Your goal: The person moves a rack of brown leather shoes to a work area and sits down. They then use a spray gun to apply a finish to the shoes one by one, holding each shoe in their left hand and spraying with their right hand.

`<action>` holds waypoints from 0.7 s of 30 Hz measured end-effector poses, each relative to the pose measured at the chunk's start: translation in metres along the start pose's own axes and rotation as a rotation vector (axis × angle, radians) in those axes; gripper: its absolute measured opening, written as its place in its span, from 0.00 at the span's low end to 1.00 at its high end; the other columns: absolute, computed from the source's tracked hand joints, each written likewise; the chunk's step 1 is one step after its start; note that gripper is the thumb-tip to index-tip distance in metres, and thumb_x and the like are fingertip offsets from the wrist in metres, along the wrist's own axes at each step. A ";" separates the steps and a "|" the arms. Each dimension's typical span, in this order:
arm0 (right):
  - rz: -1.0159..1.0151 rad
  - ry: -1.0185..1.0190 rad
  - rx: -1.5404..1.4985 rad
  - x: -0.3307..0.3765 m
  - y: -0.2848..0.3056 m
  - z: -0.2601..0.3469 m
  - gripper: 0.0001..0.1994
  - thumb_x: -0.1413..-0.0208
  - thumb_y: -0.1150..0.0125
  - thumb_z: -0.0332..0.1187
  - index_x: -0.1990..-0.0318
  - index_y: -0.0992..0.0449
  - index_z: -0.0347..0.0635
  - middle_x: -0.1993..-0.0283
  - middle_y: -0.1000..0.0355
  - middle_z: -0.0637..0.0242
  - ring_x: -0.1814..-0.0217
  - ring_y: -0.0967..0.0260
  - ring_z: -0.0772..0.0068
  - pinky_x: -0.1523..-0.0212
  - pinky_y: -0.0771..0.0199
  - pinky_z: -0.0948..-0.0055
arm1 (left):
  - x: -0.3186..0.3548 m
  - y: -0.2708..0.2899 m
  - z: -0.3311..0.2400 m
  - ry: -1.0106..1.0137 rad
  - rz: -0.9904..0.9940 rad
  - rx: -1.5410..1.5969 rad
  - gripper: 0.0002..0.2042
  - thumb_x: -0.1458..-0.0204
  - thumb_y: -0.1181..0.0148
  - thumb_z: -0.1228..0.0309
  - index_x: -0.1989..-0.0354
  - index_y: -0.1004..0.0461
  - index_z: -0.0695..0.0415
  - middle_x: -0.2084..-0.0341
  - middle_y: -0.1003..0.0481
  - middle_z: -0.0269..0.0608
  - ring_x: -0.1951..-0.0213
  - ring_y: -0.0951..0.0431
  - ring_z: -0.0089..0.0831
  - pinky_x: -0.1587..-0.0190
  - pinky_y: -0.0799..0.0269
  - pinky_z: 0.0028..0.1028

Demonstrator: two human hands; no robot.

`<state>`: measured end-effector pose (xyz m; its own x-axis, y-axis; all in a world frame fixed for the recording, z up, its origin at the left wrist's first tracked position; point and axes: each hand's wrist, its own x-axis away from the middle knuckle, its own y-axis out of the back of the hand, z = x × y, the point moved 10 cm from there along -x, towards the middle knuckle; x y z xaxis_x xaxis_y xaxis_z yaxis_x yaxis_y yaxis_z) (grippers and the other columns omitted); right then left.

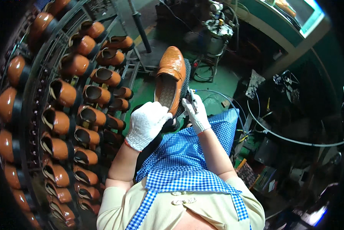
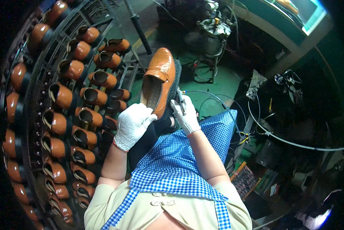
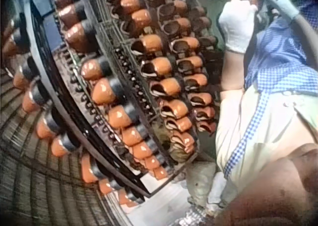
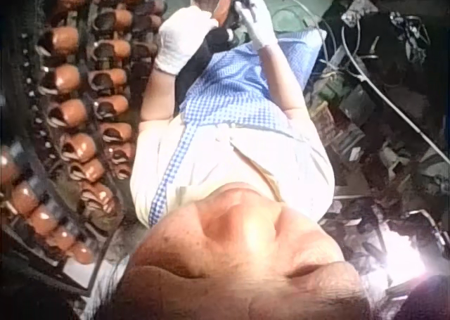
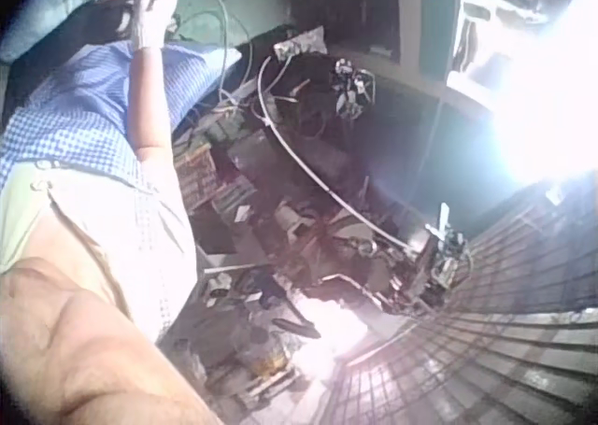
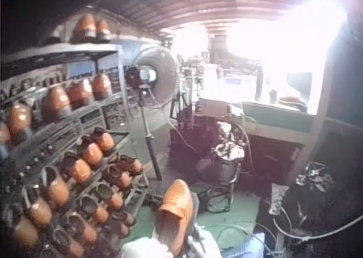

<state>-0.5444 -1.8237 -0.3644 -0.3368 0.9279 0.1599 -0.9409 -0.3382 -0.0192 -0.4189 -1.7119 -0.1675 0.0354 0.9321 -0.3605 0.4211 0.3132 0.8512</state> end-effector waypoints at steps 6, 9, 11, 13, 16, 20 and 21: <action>-0.090 -0.122 0.200 -0.009 0.013 -0.041 0.23 0.46 0.28 0.41 0.48 0.25 0.37 0.46 0.25 0.55 0.43 0.28 0.60 0.44 0.28 0.62 | 0.008 0.008 -0.002 -0.007 0.062 -0.009 0.16 0.51 0.27 0.72 0.54 0.21 0.59 0.65 0.24 0.49 0.61 0.22 0.46 0.58 0.24 0.39; -0.078 0.336 0.543 0.011 0.031 -0.001 0.18 0.45 0.32 0.39 0.51 0.22 0.40 0.48 0.25 0.55 0.44 0.29 0.52 0.43 0.28 0.58 | 0.019 0.019 -0.010 -0.067 -0.024 -0.100 0.29 0.53 0.25 0.75 0.41 0.27 0.53 0.48 0.29 0.48 0.49 0.24 0.45 0.47 0.25 0.39; -0.089 0.532 0.665 0.025 0.036 0.016 0.15 0.45 0.34 0.40 0.54 0.19 0.42 0.52 0.26 0.56 0.48 0.29 0.47 0.47 0.26 0.57 | 0.030 0.027 -0.012 -0.066 -0.077 -0.105 0.28 0.55 0.26 0.81 0.43 0.24 0.49 0.48 0.30 0.45 0.49 0.24 0.41 0.48 0.24 0.36; -0.108 0.479 0.852 0.024 0.037 0.007 0.13 0.45 0.33 0.43 0.60 0.21 0.43 0.58 0.27 0.58 0.52 0.28 0.51 0.53 0.25 0.56 | 0.034 0.026 -0.009 -0.082 -0.100 -0.046 0.28 0.57 0.27 0.87 0.46 0.21 0.49 0.49 0.30 0.42 0.49 0.23 0.37 0.49 0.23 0.32; -0.089 0.463 0.929 0.018 0.027 -0.005 0.14 0.44 0.33 0.45 0.64 0.22 0.43 0.61 0.29 0.58 0.56 0.28 0.54 0.58 0.24 0.57 | 0.035 0.025 -0.002 -0.034 -0.085 0.061 0.27 0.57 0.27 0.88 0.48 0.19 0.50 0.49 0.30 0.41 0.50 0.23 0.35 0.48 0.23 0.30; 0.009 0.408 0.905 0.012 0.014 -0.019 0.15 0.43 0.34 0.46 0.65 0.23 0.44 0.62 0.29 0.59 0.59 0.26 0.56 0.63 0.24 0.59 | 0.032 0.027 -0.010 -0.046 -0.036 0.059 0.26 0.56 0.27 0.88 0.48 0.18 0.50 0.53 0.27 0.38 0.51 0.23 0.34 0.50 0.24 0.30; 0.027 0.437 0.914 0.017 0.014 -0.014 0.14 0.42 0.34 0.46 0.64 0.22 0.44 0.64 0.29 0.60 0.61 0.25 0.57 0.66 0.25 0.60 | 0.031 0.029 -0.015 -0.071 -0.040 0.031 0.25 0.55 0.27 0.87 0.48 0.18 0.50 0.54 0.26 0.38 0.52 0.23 0.33 0.50 0.25 0.30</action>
<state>-0.5640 -1.8103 -0.3761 -0.5132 0.8327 -0.2081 -0.6064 -0.1802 0.7745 -0.4193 -1.6711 -0.1484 0.0817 0.9036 -0.4205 0.4512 0.3427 0.8240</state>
